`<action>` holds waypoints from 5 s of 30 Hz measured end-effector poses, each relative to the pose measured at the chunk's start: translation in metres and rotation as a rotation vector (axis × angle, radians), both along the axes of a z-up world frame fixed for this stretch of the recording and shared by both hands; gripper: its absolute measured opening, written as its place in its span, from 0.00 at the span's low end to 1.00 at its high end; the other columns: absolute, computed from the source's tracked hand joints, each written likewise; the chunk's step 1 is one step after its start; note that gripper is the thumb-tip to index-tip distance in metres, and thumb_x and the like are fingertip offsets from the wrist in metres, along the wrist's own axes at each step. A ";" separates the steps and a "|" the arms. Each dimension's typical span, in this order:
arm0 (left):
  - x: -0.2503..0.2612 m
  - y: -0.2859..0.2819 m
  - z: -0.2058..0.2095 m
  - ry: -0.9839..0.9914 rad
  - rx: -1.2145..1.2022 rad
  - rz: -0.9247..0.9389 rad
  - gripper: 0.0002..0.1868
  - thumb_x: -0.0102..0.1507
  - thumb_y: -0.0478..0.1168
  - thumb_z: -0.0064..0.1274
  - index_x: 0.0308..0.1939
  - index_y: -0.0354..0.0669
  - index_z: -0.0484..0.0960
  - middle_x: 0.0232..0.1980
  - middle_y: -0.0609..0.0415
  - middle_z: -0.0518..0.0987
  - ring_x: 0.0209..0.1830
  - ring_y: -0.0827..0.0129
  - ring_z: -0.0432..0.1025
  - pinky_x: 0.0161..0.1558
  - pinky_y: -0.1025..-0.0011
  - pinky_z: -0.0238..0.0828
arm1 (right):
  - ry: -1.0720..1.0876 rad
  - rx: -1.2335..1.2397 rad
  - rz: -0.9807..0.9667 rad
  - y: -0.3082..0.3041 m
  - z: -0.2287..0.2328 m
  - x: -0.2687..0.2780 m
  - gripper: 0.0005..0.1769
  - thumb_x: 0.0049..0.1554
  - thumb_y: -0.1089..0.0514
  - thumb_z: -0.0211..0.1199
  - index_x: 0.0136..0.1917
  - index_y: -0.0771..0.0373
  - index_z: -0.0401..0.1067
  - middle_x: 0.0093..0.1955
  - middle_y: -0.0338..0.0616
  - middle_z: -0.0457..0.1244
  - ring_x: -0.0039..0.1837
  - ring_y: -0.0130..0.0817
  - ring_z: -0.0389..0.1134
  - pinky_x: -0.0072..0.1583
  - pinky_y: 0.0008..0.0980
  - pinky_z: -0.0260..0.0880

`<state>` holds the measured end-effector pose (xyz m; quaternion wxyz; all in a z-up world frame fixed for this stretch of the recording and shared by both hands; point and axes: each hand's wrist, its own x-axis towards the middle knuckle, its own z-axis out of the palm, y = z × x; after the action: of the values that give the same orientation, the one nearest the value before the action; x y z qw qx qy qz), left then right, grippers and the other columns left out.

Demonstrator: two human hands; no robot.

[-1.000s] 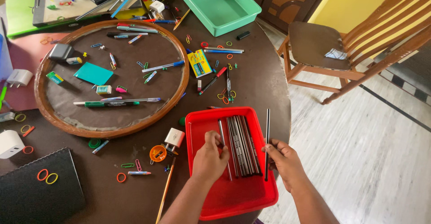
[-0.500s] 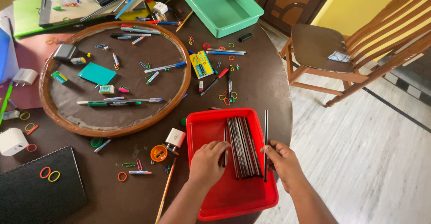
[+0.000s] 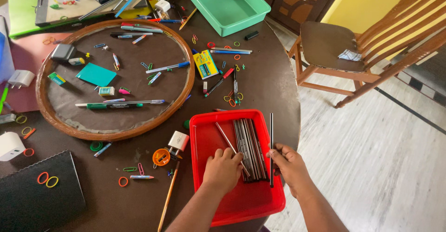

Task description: The person organizes stationery items on a round table. They pick up pens and pencils from the table and a tray, then place them into a red plastic container. The person also moves other items like rubber bands and a notebook to clear space.

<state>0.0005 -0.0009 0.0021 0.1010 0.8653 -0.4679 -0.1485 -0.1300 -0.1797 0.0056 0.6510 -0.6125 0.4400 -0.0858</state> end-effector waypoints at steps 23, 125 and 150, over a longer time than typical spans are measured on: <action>-0.007 0.006 0.032 0.253 0.381 -0.024 0.69 0.56 0.65 0.61 0.81 0.47 0.25 0.86 0.49 0.27 0.85 0.52 0.21 0.77 0.37 0.12 | -0.028 -0.008 0.001 -0.002 -0.001 0.000 0.17 0.62 0.55 0.59 0.62 0.63 0.75 0.45 0.36 0.70 0.40 0.23 0.64 0.43 0.29 0.66; 0.027 0.095 0.059 0.062 -0.055 0.225 0.42 0.62 0.49 0.56 0.76 0.45 0.57 0.82 0.48 0.46 0.84 0.55 0.36 0.77 0.46 0.33 | 0.486 -1.183 0.862 0.087 0.030 0.050 0.40 0.56 0.43 0.65 0.78 0.42 0.55 0.80 0.36 0.46 0.82 0.36 0.42 0.78 0.58 0.40; -0.033 -0.184 0.052 0.069 -0.122 0.679 0.45 0.60 0.53 0.59 0.76 0.48 0.55 0.83 0.47 0.44 0.83 0.51 0.34 0.76 0.42 0.32 | 0.118 -1.376 1.145 -0.206 0.051 0.071 0.33 0.57 0.44 0.61 0.74 0.46 0.60 0.81 0.39 0.46 0.82 0.42 0.42 0.77 0.57 0.41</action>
<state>-0.0323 -0.1845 0.0543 0.2120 0.9585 -0.1579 -0.1071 -0.0585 -0.3859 0.0567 0.0591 -0.9963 -0.0490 0.0388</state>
